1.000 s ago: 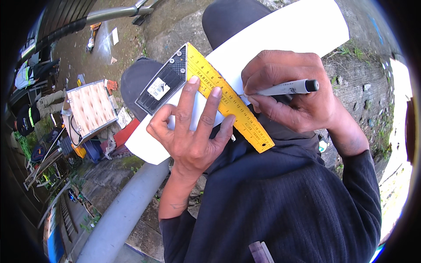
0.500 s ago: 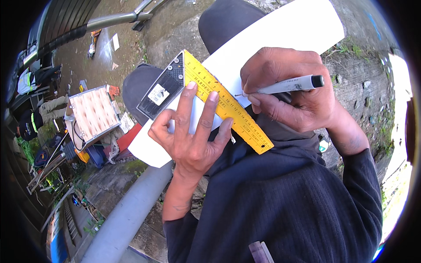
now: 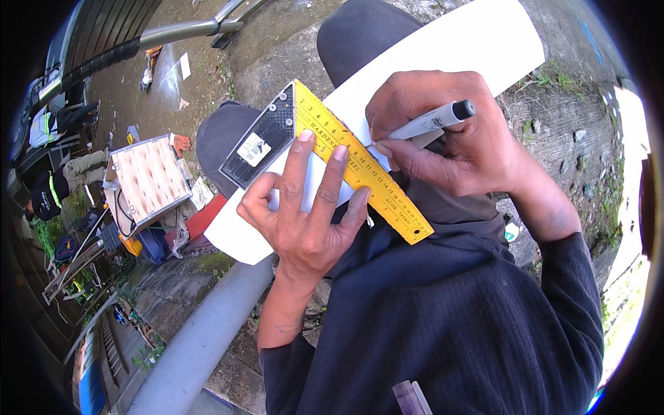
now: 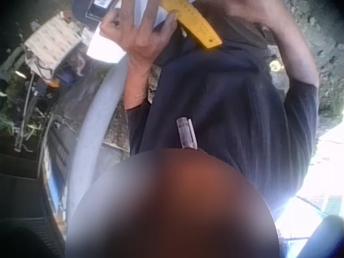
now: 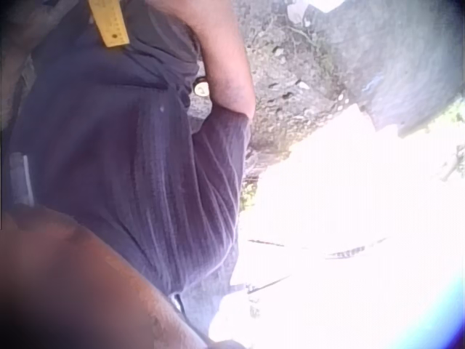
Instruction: The person picks up a white rectangular panel and a yellow set square, then sits on concrete steps. Using a tape measure and marker, they measure and mark the panel lengthwise, then use the set square to draw perpendicular lines across the panel.
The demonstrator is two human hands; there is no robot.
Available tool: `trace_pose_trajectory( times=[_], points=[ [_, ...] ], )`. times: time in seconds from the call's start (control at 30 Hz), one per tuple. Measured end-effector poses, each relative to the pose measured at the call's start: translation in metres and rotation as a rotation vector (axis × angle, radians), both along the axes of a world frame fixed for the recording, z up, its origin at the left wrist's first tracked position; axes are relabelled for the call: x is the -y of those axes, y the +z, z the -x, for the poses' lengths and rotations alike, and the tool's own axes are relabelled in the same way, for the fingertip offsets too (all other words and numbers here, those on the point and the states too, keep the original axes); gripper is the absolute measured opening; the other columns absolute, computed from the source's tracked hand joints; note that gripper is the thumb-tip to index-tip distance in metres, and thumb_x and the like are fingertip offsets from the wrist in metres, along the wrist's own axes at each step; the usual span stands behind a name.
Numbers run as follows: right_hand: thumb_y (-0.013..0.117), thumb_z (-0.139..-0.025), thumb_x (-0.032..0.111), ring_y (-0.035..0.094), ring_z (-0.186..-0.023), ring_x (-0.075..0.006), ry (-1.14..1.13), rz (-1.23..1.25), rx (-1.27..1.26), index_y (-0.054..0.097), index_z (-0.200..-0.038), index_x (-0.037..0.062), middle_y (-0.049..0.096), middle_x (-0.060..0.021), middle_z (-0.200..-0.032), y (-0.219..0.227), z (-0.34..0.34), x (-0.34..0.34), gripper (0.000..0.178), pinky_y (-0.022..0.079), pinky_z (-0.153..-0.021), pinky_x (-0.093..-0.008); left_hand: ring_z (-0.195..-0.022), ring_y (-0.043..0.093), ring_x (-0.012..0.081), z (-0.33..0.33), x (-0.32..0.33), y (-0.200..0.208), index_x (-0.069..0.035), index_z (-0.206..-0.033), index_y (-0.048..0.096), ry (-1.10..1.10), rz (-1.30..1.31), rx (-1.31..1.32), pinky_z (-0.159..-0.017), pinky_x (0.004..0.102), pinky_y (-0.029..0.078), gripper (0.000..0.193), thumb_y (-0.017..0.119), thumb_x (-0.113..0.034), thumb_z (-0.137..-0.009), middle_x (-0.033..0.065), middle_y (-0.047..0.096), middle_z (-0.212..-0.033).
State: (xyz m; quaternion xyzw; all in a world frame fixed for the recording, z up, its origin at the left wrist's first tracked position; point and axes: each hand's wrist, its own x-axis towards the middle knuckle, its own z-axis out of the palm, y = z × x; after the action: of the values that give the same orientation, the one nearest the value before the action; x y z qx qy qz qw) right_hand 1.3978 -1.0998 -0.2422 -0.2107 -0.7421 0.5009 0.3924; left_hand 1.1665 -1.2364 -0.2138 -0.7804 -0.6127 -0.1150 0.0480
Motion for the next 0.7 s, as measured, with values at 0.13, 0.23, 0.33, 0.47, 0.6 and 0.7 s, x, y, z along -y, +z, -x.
trace_pose_trajectory(
  times=[0.13, 0.23, 0.33, 0.47, 0.6, 0.7],
  points=[
    [0.077, -0.093, -0.006, 0.076, -0.080, -0.0192, 0.013, -0.019, -0.062, 0.072, -0.099, -0.0056, 0.074, -0.0158, -0.101, -0.0018, 0.0082, -0.0086, 0.007, 0.061, -0.068, -0.0309, -0.101, 0.048, 0.0247, -0.0001, -0.0014, -0.0015, -0.019, -0.137, 0.083, 0.004, -0.016, 0.014, -0.097, 0.0397, 0.034, 0.063, 0.094, -0.046, -0.082, 0.0091, 0.071, -0.152],
    [0.076, -0.094, -0.006, 0.075, -0.079, -0.0187, 0.004, -0.065, -0.057, 0.071, -0.098, -0.0059, 0.073, -0.0156, -0.100, 0.0013, 0.0080, -0.0105, 0.007, 0.061, -0.068, -0.0303, -0.100, 0.049, 0.0242, 0.0000, -0.0015, -0.0013, -0.019, -0.137, 0.083, 0.002, -0.018, 0.019, -0.097, 0.0396, 0.035, 0.062, 0.093, -0.046, -0.082, 0.0088, 0.071, -0.152],
    [0.077, -0.093, -0.005, 0.075, -0.080, -0.0194, 0.038, -0.064, 0.009, 0.072, -0.097, -0.0055, 0.074, -0.0158, -0.101, 0.0067, 0.0016, -0.0089, 0.007, 0.060, -0.068, -0.0309, -0.100, 0.050, 0.0240, -0.0001, -0.0013, -0.0011, -0.019, -0.137, 0.083, 0.001, -0.018, 0.023, -0.096, 0.0396, 0.035, 0.061, 0.093, -0.046, -0.083, 0.0085, 0.071, -0.152],
    [0.079, -0.091, -0.003, 0.076, -0.083, -0.0238, 0.041, -0.049, 0.015, 0.072, -0.094, -0.0043, 0.074, -0.0162, -0.099, 0.0065, 0.0016, -0.0072, 0.008, 0.061, -0.072, -0.0344, -0.099, 0.050, 0.0240, -0.0005, -0.0017, -0.0024, -0.020, -0.136, 0.083, 0.005, -0.029, 0.026, -0.096, 0.0398, 0.035, 0.061, 0.093, -0.047, -0.083, 0.0081, 0.071, -0.152],
    [0.080, -0.088, -0.002, 0.076, -0.086, -0.0278, -0.002, -0.018, -0.002, 0.073, -0.093, -0.0041, 0.075, -0.0161, -0.094, 0.0035, 0.0045, -0.0082, 0.009, 0.061, -0.076, -0.0376, -0.099, 0.050, 0.0239, -0.0001, -0.0014, -0.0029, -0.020, -0.136, 0.083, 0.003, -0.029, 0.033, -0.096, 0.0400, 0.035, 0.060, 0.093, -0.047, -0.083, 0.0080, 0.071, -0.152],
    [0.080, -0.088, -0.002, 0.076, -0.086, -0.0273, 0.025, -0.019, 0.015, 0.073, -0.093, -0.0045, 0.075, -0.0162, -0.095, 0.0055, 0.0026, -0.0070, 0.009, 0.061, -0.075, -0.0373, -0.098, 0.050, 0.0240, 0.0008, -0.0010, -0.0027, -0.020, -0.136, 0.083, 0.004, -0.032, 0.028, -0.096, 0.0399, 0.035, 0.060, 0.093, -0.046, -0.083, 0.0083, 0.072, -0.152]
  ],
)
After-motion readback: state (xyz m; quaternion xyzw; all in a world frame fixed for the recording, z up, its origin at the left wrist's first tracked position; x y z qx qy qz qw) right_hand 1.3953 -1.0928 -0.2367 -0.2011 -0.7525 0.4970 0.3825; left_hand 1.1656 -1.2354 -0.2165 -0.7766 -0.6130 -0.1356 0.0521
